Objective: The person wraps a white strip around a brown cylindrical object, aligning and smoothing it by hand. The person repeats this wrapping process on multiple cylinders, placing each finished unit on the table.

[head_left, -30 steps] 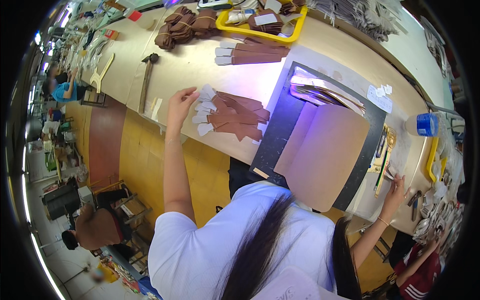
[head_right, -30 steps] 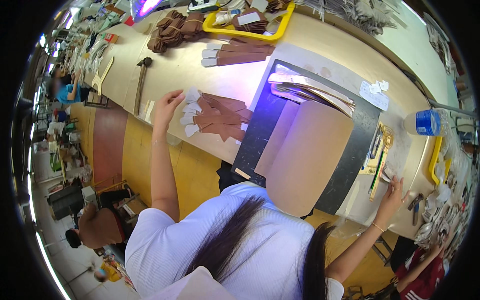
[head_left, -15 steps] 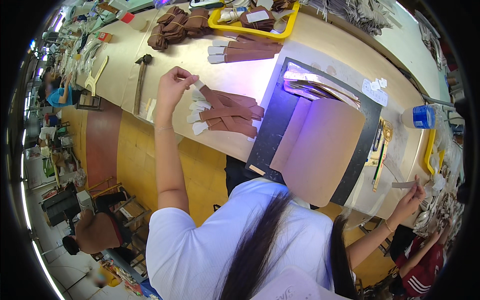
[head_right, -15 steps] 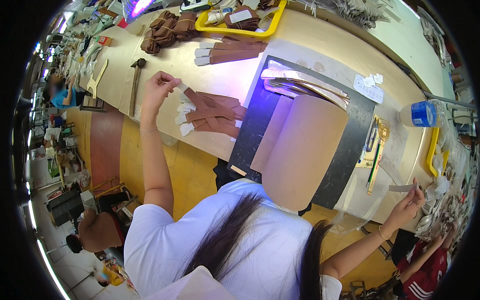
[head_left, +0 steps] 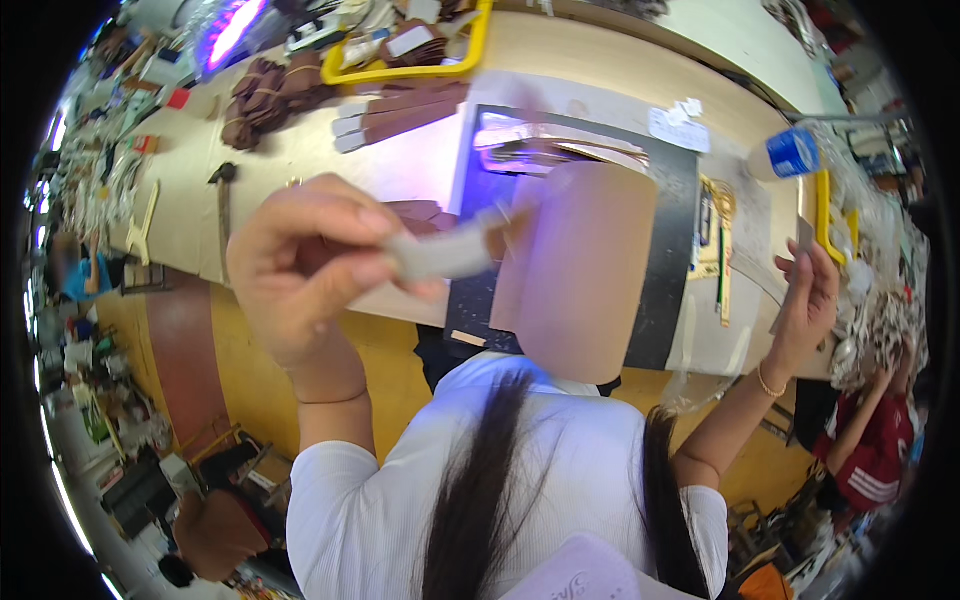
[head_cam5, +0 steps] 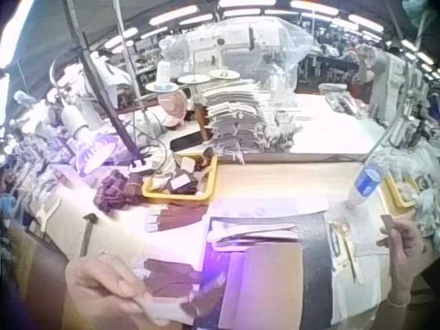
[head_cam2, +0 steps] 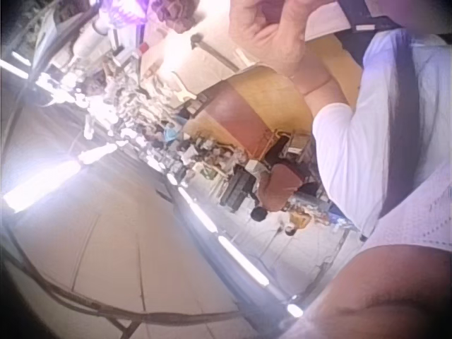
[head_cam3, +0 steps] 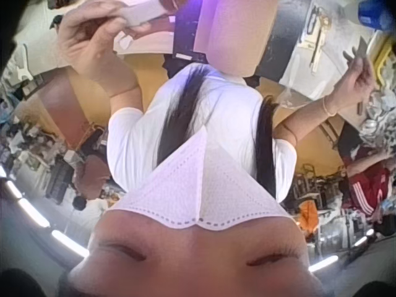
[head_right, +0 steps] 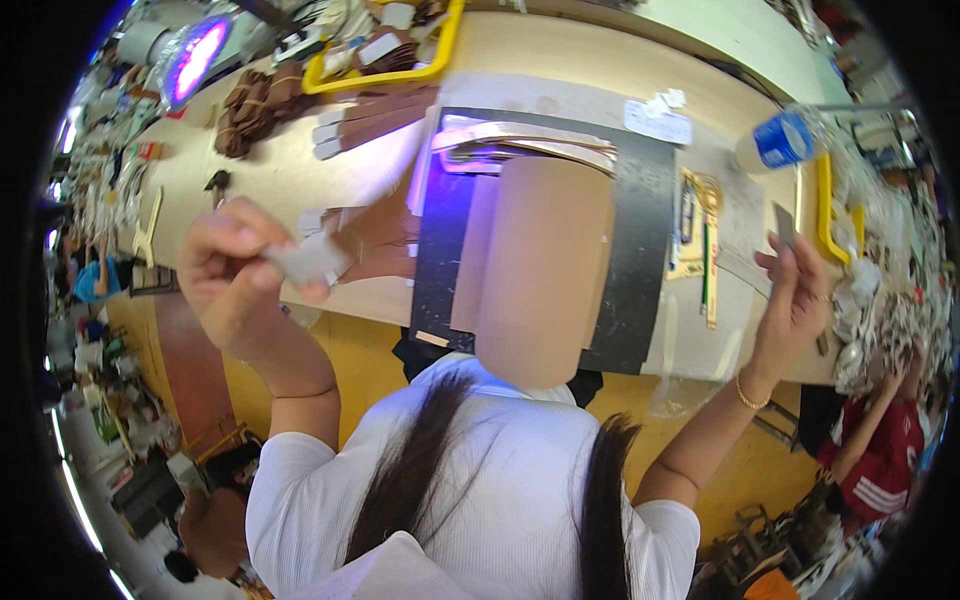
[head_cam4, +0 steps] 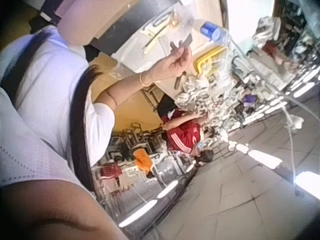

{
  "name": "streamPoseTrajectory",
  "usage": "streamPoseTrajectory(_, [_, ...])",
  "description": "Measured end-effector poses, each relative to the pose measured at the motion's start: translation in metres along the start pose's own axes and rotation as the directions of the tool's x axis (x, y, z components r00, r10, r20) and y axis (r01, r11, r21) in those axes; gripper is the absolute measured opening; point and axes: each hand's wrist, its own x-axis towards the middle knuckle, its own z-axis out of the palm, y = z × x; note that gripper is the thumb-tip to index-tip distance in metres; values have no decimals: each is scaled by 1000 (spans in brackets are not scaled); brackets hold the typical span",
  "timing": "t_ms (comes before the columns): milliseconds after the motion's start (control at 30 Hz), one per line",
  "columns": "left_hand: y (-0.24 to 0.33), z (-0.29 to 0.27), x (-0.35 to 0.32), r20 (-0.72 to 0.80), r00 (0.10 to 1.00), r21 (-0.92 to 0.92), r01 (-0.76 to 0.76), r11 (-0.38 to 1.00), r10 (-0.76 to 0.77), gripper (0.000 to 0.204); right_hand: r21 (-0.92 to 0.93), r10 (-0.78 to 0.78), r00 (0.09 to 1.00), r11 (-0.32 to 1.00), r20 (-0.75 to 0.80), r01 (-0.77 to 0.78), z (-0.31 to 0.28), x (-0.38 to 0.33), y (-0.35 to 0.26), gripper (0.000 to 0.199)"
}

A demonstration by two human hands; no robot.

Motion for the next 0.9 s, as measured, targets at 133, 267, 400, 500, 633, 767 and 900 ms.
streamPoseTrajectory(133, [-21, 38, 1, 134, 953, -223, 295, 929, -270, 20, 104, 105, 989, 990, -104, -95, 4, -5, -32, 17])
streamPoseTrajectory(267, [-74, 48, -17, 162, 695, -135, 718, 682, -700, 19, 150, 148, 985, 980, -89, -134, -11, -11, -55, 15])
streamPoseTrajectory(400, [-87, 48, -25, 139, 674, -150, 739, 657, -726, 20, 149, 185, 959, 964, 213, -219, -1, -18, -73, 11])
streamPoseTrajectory(500, [-87, 46, -24, 176, 638, -110, 769, 629, -749, 22, 58, 273, 824, 937, 496, -345, 25, -20, -90, 8])
streamPoseTrajectory(633, [-88, 45, -29, 172, 661, -108, 750, 653, -731, 23, -53, 336, 554, 884, 761, -464, 74, -18, -102, 12])
streamPoseTrajectory(767, [-83, 45, -30, 163, 676, -151, 737, 659, -719, 34, -164, 366, 461, 892, 808, -422, 98, -16, -102, 16])
streamPoseTrajectory(900, [-83, 42, -31, 184, 684, -134, 729, 671, -706, 44, -178, 343, 468, 915, 815, -362, 106, -14, -100, 19])
